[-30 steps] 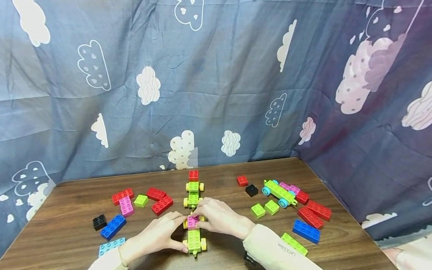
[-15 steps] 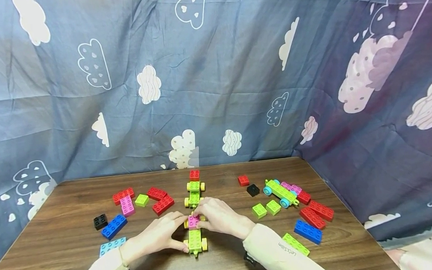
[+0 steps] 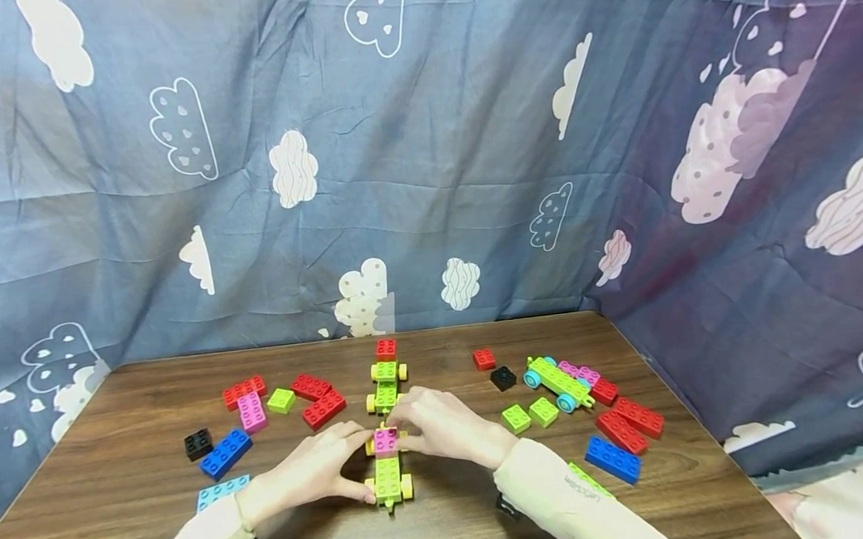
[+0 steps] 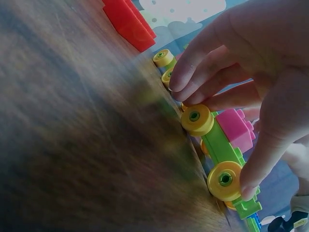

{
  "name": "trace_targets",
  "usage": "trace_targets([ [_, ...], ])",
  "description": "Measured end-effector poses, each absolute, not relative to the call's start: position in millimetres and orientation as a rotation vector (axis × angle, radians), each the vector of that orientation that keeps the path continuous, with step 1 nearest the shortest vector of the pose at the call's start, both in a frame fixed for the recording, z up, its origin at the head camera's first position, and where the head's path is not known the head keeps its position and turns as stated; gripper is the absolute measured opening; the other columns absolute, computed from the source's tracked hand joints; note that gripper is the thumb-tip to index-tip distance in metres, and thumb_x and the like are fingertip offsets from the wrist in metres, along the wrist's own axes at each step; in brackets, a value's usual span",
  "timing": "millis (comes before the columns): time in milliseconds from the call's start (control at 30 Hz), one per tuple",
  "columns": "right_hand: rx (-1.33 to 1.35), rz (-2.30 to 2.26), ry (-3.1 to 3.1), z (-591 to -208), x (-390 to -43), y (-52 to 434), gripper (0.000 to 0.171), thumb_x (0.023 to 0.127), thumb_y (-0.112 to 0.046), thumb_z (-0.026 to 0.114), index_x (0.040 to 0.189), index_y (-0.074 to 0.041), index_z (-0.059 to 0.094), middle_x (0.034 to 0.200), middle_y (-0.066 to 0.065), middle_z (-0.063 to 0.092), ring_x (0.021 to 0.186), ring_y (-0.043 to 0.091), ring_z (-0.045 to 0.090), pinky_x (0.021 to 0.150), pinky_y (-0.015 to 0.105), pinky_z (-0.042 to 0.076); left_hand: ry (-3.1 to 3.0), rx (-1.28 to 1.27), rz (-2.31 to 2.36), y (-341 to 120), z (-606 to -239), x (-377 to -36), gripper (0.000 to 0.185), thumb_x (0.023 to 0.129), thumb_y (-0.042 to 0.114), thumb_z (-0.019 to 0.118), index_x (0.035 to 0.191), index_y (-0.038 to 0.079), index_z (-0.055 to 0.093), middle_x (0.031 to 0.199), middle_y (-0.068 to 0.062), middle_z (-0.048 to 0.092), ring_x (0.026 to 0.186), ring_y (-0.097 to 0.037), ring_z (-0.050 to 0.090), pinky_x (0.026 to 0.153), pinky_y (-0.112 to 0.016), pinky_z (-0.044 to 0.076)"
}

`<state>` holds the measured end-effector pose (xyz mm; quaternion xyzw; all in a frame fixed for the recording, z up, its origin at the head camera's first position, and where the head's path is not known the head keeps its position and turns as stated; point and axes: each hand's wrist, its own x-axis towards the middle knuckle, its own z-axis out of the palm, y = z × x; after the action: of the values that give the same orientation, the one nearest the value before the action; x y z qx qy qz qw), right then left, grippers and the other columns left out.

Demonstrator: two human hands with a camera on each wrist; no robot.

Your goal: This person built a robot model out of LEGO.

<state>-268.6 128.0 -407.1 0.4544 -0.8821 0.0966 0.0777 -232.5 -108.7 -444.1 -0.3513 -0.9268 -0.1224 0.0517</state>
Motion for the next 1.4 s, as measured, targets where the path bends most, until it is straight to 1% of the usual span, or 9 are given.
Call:
trace_targets([
  [133, 1.312, 0.350, -2.626, -401.0, -269.8, 143.8, 0.021, 0.088, -0.030, 0.075, 0.106, -0.019, 0.074, 0.099, -0.005, 0.071, 0.092, 0.008, 0.063, 0.076, 0.026, 0.054, -2.841, -1.057, -0.373, -108.0, -443.7, -232.6, 0.080, 0.072, 0.059, 0.080, 0.125, 0.002, 0.063, 0.115, -0.005, 0.065, 0.103, -0.019, 0.062, 0.081, -0.037, 0.057],
  [233, 1.259, 0.359, -2.626, -399.0, -269.7, 157.6, 0.022, 0.088, -0.034, 0.074, 0.106, -0.021, 0.073, 0.099, -0.005, 0.071, 0.091, 0.008, 0.064, 0.075, 0.027, 0.054, -2.849, -1.051, -0.379, -107.8, -443.6, -232.4, 0.081, 0.072, 0.059, 0.080, 0.126, 0.002, 0.063, 0.116, -0.005, 0.065, 0.104, -0.020, 0.062, 0.082, -0.037, 0.057],
  [367, 1.214, 0.348, -2.638, -398.8, -268.1, 174.1, 0.022, 0.090, -0.035, 0.072, 0.108, -0.021, 0.073, 0.101, -0.006, 0.071, 0.094, 0.008, 0.065, 0.079, 0.030, 0.055, -2.841, -1.050, -0.375, -108.3, -444.2, -231.9, 0.081, 0.071, 0.059, 0.081, 0.126, 0.002, 0.063, 0.116, -0.005, 0.065, 0.104, -0.020, 0.062, 0.082, -0.037, 0.057],
  [467, 1.200, 0.350, -2.643, -399.2, -266.9, 184.6, 0.022, 0.091, -0.034, 0.071, 0.108, -0.021, 0.073, 0.101, -0.007, 0.071, 0.095, 0.009, 0.065, 0.079, 0.031, 0.056, -2.831, -1.054, -0.365, -108.2, -445.4, -232.2, 0.080, 0.071, 0.058, 0.081, 0.125, 0.002, 0.063, 0.115, -0.005, 0.065, 0.104, -0.019, 0.062, 0.082, -0.036, 0.057],
  [667, 1.178, 0.350, -2.605, -399.6, -264.5, 204.1, 0.020, 0.088, -0.030, 0.074, 0.106, -0.020, 0.074, 0.098, -0.007, 0.071, 0.093, 0.009, 0.066, 0.078, 0.030, 0.055, -2.819, -1.055, -0.360, -108.1, -446.6, -233.2, 0.079, 0.071, 0.058, 0.081, 0.125, 0.003, 0.063, 0.115, -0.004, 0.065, 0.103, -0.018, 0.062, 0.081, -0.035, 0.057],
  [967, 1.115, 0.246, -2.617, -397.8, -262.1, 230.9, 0.023, 0.085, -0.027, 0.077, 0.104, -0.015, 0.074, 0.097, -0.005, 0.070, 0.091, 0.012, 0.067, 0.078, 0.032, 0.056, -2.828, -1.046, -0.374, -109.0, -446.6, -233.1, 0.080, 0.071, 0.059, 0.081, 0.126, 0.003, 0.063, 0.114, -0.003, 0.065, 0.103, -0.018, 0.062, 0.080, -0.036, 0.057],
  [1067, 1.095, 0.244, -2.650, -395.3, -258.3, 240.5, 0.024, 0.084, -0.026, 0.078, 0.104, -0.015, 0.074, 0.099, -0.004, 0.071, 0.093, 0.014, 0.067, 0.079, 0.033, 0.056, -2.828, -1.047, -0.376, -108.6, -446.8, -233.3, 0.081, 0.071, 0.059, 0.081, 0.126, 0.003, 0.062, 0.115, -0.004, 0.065, 0.104, -0.019, 0.062, 0.081, -0.036, 0.057],
  [1300, 1.107, 0.228, -2.710, -396.0, -240.9, 263.2, 0.028, 0.082, -0.025, 0.080, 0.106, -0.013, 0.072, 0.100, -0.002, 0.071, 0.087, 0.014, 0.068, 0.073, 0.030, 0.056, -2.818, -1.050, -0.378, -108.6, -447.3, -232.7, 0.080, 0.071, 0.058, 0.081, 0.126, 0.002, 0.063, 0.115, -0.005, 0.065, 0.104, -0.020, 0.062, 0.081, -0.038, 0.057],
  [1400, 1.060, 0.200, -2.744, -398.4, -233.0, 272.9, 0.030, 0.082, -0.026, 0.080, 0.108, -0.013, 0.072, 0.103, -0.003, 0.070, 0.089, 0.013, 0.068, 0.073, 0.031, 0.056, -2.815, -1.052, -0.375, -108.8, -446.8, -232.5, 0.080, 0.071, 0.058, 0.081, 0.125, 0.002, 0.063, 0.115, -0.005, 0.065, 0.104, -0.021, 0.063, 0.081, -0.038, 0.057],
])
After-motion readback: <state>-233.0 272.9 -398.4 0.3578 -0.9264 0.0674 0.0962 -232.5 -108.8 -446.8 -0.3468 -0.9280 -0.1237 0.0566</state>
